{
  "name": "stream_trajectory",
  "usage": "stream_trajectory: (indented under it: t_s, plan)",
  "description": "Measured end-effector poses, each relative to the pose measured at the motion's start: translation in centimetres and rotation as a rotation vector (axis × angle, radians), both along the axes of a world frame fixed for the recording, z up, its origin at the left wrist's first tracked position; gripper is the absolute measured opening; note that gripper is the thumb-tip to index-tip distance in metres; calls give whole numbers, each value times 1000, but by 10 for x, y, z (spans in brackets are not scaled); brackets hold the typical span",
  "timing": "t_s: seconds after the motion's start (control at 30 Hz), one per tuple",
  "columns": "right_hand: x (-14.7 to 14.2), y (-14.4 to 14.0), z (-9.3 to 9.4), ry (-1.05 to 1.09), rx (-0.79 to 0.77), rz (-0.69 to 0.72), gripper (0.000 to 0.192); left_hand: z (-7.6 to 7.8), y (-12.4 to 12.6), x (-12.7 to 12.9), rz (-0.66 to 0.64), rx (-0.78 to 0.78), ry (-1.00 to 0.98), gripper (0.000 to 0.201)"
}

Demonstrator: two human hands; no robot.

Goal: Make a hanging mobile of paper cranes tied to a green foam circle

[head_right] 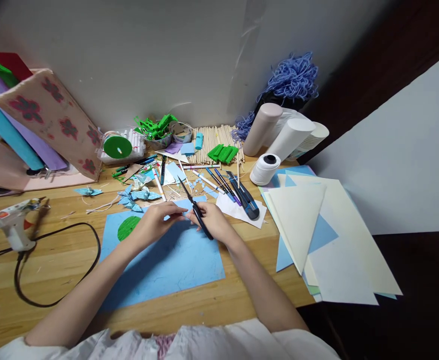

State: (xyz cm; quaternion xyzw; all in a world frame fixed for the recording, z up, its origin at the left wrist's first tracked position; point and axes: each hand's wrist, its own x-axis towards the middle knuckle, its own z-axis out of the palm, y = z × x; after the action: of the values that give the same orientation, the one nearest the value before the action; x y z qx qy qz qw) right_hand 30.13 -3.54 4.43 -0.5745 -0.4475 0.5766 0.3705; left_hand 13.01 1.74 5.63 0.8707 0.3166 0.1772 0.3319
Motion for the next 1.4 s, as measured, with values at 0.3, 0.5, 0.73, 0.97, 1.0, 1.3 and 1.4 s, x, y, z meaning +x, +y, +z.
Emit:
stream_trajectory:
  t_s: [0.3,0.5,0.73,0.97,1.0,1.3,1.4]
  plan:
    - [1,0,-4,28,76,-13,28,-1,-2,1,33,-201,-103,23]
    - [2,0,1,39,90,5,30,-8,2,-1,167,-983,-259,43]
    - [3,-1,6,101,76,98,28,-12,1,-4,45,-1356,-280,38]
    - [3,-1,4,76,54,123,30,-17,-1,1,145,-1366,-265,37]
    - [2,-1,3,74,53,124,31,-17,-1,2,152,-1340,-252,38]
    - [1,0,-4,59,36,5,29,-13,-7,6,274,-901,-366,43]
    - [2,0,-1,77,23,28,30,-13,-10,5,258,-742,-399,48]
